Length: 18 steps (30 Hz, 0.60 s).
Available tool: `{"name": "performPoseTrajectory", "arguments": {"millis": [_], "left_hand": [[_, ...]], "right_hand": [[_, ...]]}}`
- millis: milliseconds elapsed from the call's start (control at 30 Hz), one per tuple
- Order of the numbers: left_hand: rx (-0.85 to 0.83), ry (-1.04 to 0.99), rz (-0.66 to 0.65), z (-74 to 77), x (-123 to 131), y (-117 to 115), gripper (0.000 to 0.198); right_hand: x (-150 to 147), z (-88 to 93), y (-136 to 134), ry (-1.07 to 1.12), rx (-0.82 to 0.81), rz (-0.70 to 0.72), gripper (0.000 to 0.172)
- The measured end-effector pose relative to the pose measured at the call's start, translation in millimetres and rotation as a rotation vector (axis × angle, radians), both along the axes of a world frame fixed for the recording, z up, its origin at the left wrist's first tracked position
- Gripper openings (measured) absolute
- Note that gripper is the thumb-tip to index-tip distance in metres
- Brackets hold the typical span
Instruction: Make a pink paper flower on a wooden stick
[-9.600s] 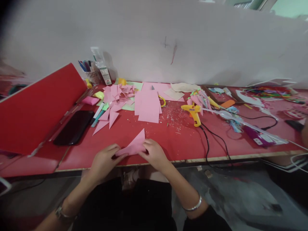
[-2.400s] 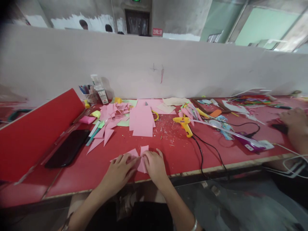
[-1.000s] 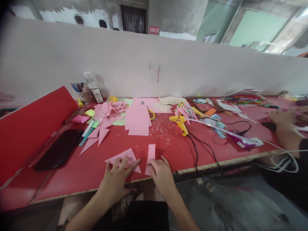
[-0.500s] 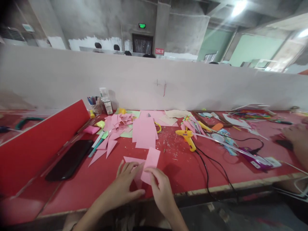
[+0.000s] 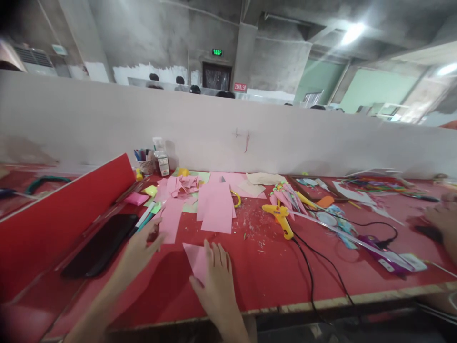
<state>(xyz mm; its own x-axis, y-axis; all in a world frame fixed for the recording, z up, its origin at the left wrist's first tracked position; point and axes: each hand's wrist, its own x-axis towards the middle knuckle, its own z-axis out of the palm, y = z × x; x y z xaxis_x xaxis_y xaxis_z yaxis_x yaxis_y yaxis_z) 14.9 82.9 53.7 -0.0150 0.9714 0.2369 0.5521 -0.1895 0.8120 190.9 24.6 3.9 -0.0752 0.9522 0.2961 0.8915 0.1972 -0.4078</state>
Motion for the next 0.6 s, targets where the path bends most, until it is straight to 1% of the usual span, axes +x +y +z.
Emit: {"name": "performPoseTrajectory", "arguments": {"millis": [67,133,233,267,433,567,600], "left_hand": [[0.018,0.087,0.032,8.8,-8.9,12.4,0.023],[0.015,0.158,0.004,16.1,-12.8,27.2,0.018],[-0.002,0.137,0.01,22.8,-11.8,54.9,0.015],[-0.031,0.119,0.022,24.2,-10.9,65.1,0.014],[-0.156,0.089,0.042,26.0,-9.3,111.7,0.017],[-0.235,0.043,0.057,21.0,-6.8,136.0,0.013],[-0.246,0.016,0.055,19.2,-5.1,139.8,0.02]], "right_hand": [[1.3,-4.5,1.0,-0.048,0.0,0.013,0.05],[2.9,-7.5,0.8,-0.051,0.018,0.023,0.045],[4.0,-8.4,-0.3,-0.035,0.041,0.005,0.044],[3.8,-7.6,-0.8,-0.03,0.044,0.002,0.044],[0.8,1.7,-3.6,-0.011,0.015,0.025,0.039],[-1.3,5.4,-4.1,-0.019,0.005,0.019,0.037],[-1.6,5.0,-3.9,-0.03,0.017,0.019,0.036]]}}
